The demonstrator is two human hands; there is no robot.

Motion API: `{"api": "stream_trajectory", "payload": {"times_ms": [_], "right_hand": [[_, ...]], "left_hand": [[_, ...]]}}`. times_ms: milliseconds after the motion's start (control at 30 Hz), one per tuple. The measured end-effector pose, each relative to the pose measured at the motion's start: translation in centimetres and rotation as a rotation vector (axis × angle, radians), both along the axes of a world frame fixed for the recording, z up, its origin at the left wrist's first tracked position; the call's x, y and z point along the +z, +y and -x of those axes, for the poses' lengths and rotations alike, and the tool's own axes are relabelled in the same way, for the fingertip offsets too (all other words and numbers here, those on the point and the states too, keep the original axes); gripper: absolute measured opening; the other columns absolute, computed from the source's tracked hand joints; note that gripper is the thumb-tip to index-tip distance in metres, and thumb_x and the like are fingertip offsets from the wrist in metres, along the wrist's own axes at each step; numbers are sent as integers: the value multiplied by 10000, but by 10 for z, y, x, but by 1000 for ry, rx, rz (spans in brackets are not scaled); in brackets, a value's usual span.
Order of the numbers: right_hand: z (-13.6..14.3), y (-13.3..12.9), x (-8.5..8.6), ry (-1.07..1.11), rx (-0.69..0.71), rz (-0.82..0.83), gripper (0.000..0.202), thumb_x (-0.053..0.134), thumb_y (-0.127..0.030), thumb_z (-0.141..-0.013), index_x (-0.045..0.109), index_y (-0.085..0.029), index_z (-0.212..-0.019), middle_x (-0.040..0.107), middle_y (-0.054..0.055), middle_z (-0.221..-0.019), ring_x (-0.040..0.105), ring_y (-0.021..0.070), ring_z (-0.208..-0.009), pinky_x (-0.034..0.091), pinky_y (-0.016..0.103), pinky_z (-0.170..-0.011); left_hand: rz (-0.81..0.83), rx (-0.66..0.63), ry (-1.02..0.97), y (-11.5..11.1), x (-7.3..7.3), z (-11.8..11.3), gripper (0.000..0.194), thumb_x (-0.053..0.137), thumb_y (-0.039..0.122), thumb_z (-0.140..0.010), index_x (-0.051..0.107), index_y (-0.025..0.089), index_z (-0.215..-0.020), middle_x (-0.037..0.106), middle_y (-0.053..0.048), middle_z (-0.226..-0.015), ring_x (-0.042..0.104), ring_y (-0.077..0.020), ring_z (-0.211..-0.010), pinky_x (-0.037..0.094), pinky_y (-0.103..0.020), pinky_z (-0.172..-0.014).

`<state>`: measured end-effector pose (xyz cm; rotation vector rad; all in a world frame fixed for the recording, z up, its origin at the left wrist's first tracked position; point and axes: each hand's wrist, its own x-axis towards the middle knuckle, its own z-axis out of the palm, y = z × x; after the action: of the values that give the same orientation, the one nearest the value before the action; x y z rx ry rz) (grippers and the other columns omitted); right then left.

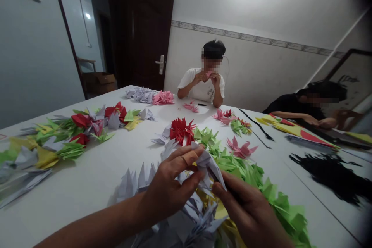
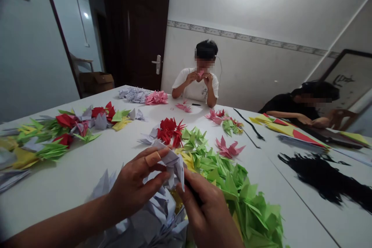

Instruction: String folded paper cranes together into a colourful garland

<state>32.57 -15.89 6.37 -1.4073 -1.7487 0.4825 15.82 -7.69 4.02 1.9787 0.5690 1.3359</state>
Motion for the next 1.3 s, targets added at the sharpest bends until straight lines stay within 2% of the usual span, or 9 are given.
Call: {"api": "stream_trajectory", "payload": {"times_ms": [67,167,433,600,733,833,1000,1167,1300], "right_hand": [[2,0,0,4,-17,-1,268,497,-359,-933,705,-191,-963,666,37,-759,633,189,-724,517,237,-668],[5,0,0,45,-52,0,257,495,-345,-926,669,-194,-812,628,11,-695,577,152,-634,475,215,-607],[3,-2,-1,112,-40,87,277,484,-384,-923,636,-191,-795,540,5,-643,526,155,-650,379,201,-507],[3,0,-3,101,-27,112,300,462,-382,-925,607,-182,-755,464,-20,-608,372,110,-525,272,198,-433],[2,0,-3,108,-28,138,317,447,-391,-924,587,-179,-735,399,-34,-591,281,98,-481,224,201,-399],[2,-2,0,110,-27,153,320,441,-386,-919,551,-180,-699,411,-29,-602,286,95,-480,228,200,-399],[3,-1,-2,92,-49,124,295,470,-364,-909,617,-179,-731,465,-12,-601,371,108,-513,260,200,-419],[-7,-5,-8,135,-129,72,358,535,-459,-894,704,-222,-1103,541,7,-611,431,118,-484,290,197,-384],[-22,-12,-6,191,-205,40,406,577,-508,-880,683,-251,-1175,632,43,-684,574,162,-604,411,200,-437]], "left_hand": [[19,-14,1,-1,-2,0,463,622,213,-845,565,268,-1301,599,-95,-1281,634,-225,-1050,588,-327,-851],[66,-32,-22,-2,-4,-1,483,633,222,-839,554,296,-1310,592,-85,-1292,642,-226,-1043,578,-347,-878],[-38,15,-20,-3,-2,-3,450,639,171,-824,592,233,-1268,625,-97,-1253,665,-199,-987,582,-322,-871],[-245,40,-38,-3,0,-3,466,614,99,-811,580,207,-1263,655,-94,-1208,665,-183,-992,597,-298,-836],[-224,34,-32,-1,-1,-3,462,613,96,-811,583,205,-1259,652,-96,-1213,677,-163,-924,607,-253,-757],[-105,-27,-55,0,-2,-4,462,613,118,-818,580,210,-1269,627,-103,-1240,674,-163,-907,606,-251,-737],[297,-150,-183,-2,3,-6,413,661,187,-799,625,167,-1210,637,-112,-1176,663,-161,-898,582,-234,-754],[622,-217,-333,0,14,-8,445,731,183,-729,641,140,-1163,711,-54,-871,656,-142,-802,551,-213,-708],[884,-248,-517,7,20,-8,402,769,129,-647,678,170,-1037,723,-21,-887,654,-118,-768,549,-220,-719]]}}
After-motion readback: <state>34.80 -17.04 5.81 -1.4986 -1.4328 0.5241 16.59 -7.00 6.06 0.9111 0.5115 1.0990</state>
